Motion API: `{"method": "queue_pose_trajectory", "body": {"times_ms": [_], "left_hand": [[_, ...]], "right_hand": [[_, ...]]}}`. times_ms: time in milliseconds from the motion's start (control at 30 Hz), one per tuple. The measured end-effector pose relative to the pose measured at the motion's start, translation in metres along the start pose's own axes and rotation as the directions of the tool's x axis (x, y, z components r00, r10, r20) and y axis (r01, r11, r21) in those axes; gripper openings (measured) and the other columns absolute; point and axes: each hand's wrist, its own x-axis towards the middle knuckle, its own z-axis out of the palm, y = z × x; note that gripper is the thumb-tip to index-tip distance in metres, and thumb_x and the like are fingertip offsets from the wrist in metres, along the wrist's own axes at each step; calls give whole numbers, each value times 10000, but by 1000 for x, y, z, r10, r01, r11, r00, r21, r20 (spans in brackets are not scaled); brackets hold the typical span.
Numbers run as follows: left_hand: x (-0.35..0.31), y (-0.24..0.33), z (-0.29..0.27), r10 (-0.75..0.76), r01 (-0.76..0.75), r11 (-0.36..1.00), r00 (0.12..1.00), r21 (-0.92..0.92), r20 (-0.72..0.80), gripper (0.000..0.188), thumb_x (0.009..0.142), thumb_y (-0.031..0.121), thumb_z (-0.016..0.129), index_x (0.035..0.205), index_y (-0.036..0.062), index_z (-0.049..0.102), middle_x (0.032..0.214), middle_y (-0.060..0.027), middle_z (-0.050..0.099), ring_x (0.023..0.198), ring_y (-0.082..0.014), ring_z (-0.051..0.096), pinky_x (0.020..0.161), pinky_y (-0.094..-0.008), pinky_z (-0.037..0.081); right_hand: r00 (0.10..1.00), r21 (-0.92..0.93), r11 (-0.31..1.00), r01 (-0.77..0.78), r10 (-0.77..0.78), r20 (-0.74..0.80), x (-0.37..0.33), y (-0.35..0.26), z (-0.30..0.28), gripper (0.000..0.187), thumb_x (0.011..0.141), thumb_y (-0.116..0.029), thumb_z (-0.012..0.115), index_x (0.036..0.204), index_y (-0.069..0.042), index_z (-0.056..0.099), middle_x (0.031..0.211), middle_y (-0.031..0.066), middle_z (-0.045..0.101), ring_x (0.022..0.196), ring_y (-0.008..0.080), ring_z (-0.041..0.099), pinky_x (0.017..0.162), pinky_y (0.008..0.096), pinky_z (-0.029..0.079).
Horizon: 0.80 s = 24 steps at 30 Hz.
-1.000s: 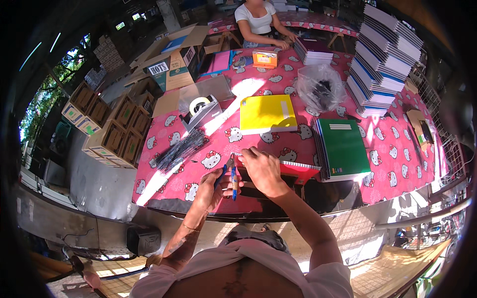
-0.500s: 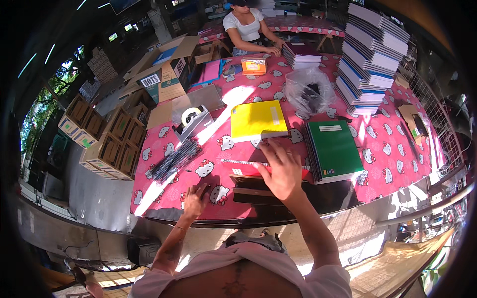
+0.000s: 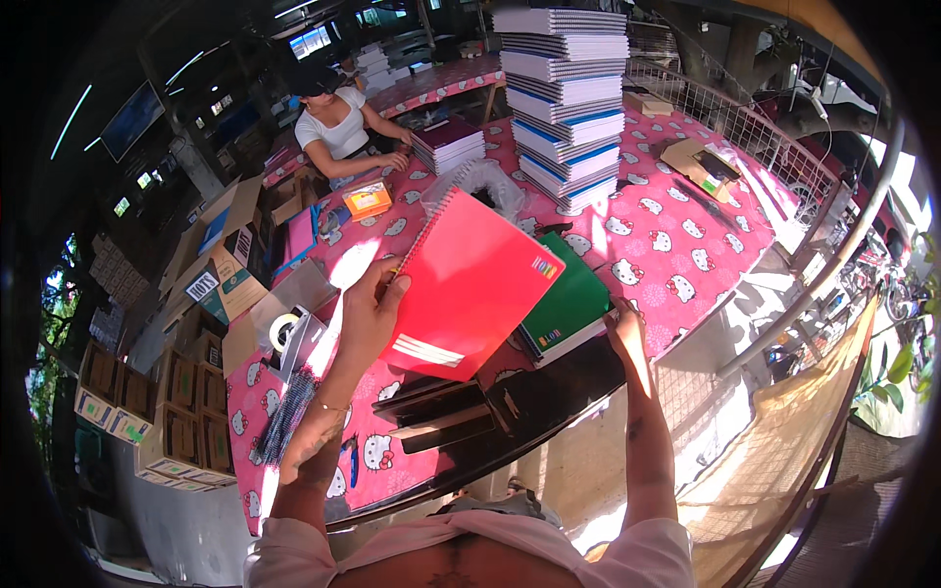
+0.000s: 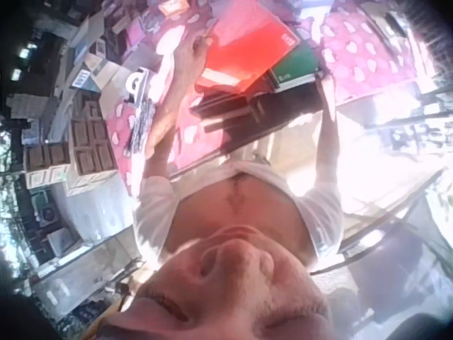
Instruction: The person applies labels to the covers of several notebooks of different colors by hand.
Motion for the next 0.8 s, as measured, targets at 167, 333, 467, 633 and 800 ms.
{"method": "queue_pose_trajectory", "body": {"times_ms": [167, 333, 467, 633, 800], "left_hand": [[38, -68, 149, -39, 53, 974, 997, -222, 67, 508, 921, 148, 690, 1395, 27, 554, 811, -120, 630, 725, -178, 595, 686, -333, 501], [4, -131, 227, -214, 217, 976, 949, 11, 230, 537, 875, 199, 720, 1328, -46, 569, 969, -254, 689, 943, -363, 694, 811, -447, 548], [4, -137, 241, -96, 67, 984, 978, 163, 183, 517, 854, 237, 739, 1257, -54, 598, 1036, -308, 674, 1006, -466, 657, 873, -509, 532], [8, -143, 226, -61, 24, 985, 975, 173, 212, 537, 857, 282, 740, 1253, -49, 591, 1049, -296, 675, 1010, -461, 655, 873, -512, 532], [59, -111, 207, -158, 39, 915, 951, 402, 266, 587, 894, 362, 695, 1305, -35, 558, 1184, -296, 645, 1092, -451, 629, 915, -499, 522]], "right_hand": [[992, 16, 995, -102, 101, 71, 1, -10, -5, 478, 824, -141, 710, 1292, -80, 635, 1296, 149, 651, 1155, 360, 644, 970, 435, 517], [980, 82, 977, -195, 191, 61, -1, -19, -5, 471, 802, -150, 717, 1261, -81, 641, 1117, 204, 714, 1108, 355, 671, 921, 433, 528], [977, 130, 973, -190, 201, -73, -2, 6, 0, 518, 801, -148, 718, 1291, -49, 582, 1215, 215, 683, 1156, 380, 648, 936, 444, 524], [981, 41, 988, -150, 143, 132, 6, 15, 8, 727, 810, -161, 720, 1461, -73, 409, 1303, 217, 633, 1167, 418, 622, 971, 462, 516], [522, 921, 307, -239, 841, -144, -26, -12, 37, 592, 905, -250, 657, 1440, -78, 471, 1440, 145, 540, 1330, 332, 512, 1036, 454, 468]]}}
